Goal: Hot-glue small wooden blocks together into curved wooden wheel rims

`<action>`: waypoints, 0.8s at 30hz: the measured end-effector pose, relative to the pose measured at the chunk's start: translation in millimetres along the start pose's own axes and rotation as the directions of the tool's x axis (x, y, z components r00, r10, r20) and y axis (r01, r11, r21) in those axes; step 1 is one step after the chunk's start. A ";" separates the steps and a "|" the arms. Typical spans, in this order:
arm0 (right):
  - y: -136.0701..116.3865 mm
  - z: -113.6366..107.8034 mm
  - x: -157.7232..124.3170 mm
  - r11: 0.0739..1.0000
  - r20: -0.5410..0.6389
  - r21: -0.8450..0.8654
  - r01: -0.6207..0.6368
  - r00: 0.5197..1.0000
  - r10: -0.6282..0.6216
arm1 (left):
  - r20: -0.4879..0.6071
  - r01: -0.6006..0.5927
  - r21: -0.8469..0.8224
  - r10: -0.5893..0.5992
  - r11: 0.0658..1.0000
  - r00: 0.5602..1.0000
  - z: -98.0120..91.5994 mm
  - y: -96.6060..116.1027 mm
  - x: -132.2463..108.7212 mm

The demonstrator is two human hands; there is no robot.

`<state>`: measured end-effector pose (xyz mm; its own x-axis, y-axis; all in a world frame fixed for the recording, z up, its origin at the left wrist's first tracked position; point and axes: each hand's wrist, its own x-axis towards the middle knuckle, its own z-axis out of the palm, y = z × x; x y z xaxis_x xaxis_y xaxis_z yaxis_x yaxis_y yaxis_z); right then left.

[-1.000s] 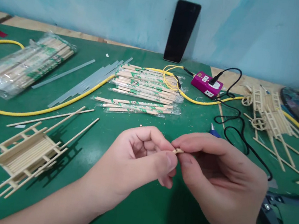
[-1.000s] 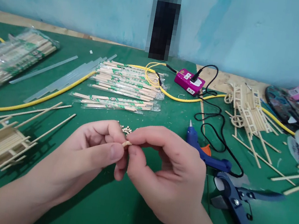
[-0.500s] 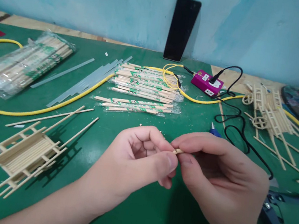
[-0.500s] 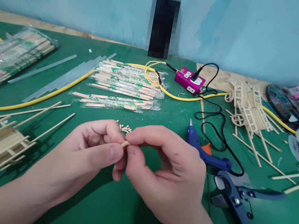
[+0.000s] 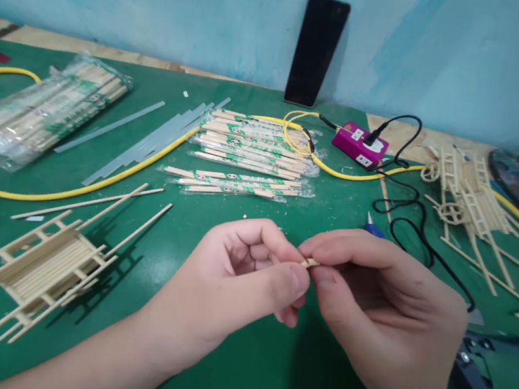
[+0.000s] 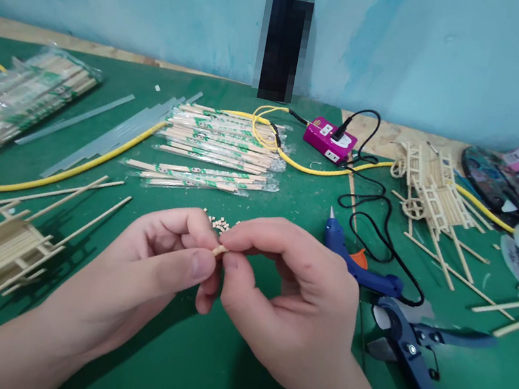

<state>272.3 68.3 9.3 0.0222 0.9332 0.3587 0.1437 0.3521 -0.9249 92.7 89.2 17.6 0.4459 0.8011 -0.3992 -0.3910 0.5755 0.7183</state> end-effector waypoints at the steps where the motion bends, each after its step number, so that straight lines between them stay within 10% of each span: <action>1: 0.0 -0.2 -0.3 1.000 0.003 0.001 0.002 1.000 -0.002 | 0.001 -0.002 0.001 0.002 1.000 1.000 -0.2 -0.2 -0.3; 24: 0.5 0.3 0.0 0.999 0.037 0.036 0.006 0.999 -0.007 | -0.036 0.000 0.040 0.002 0.999 0.999 1.1 0.4 1.2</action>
<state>272.1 68.5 8.9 -0.0154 0.9327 0.3604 0.1086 0.3599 -0.9267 93.9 90.3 18.0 0.4162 0.8075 -0.4179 -0.3590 0.5682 0.7404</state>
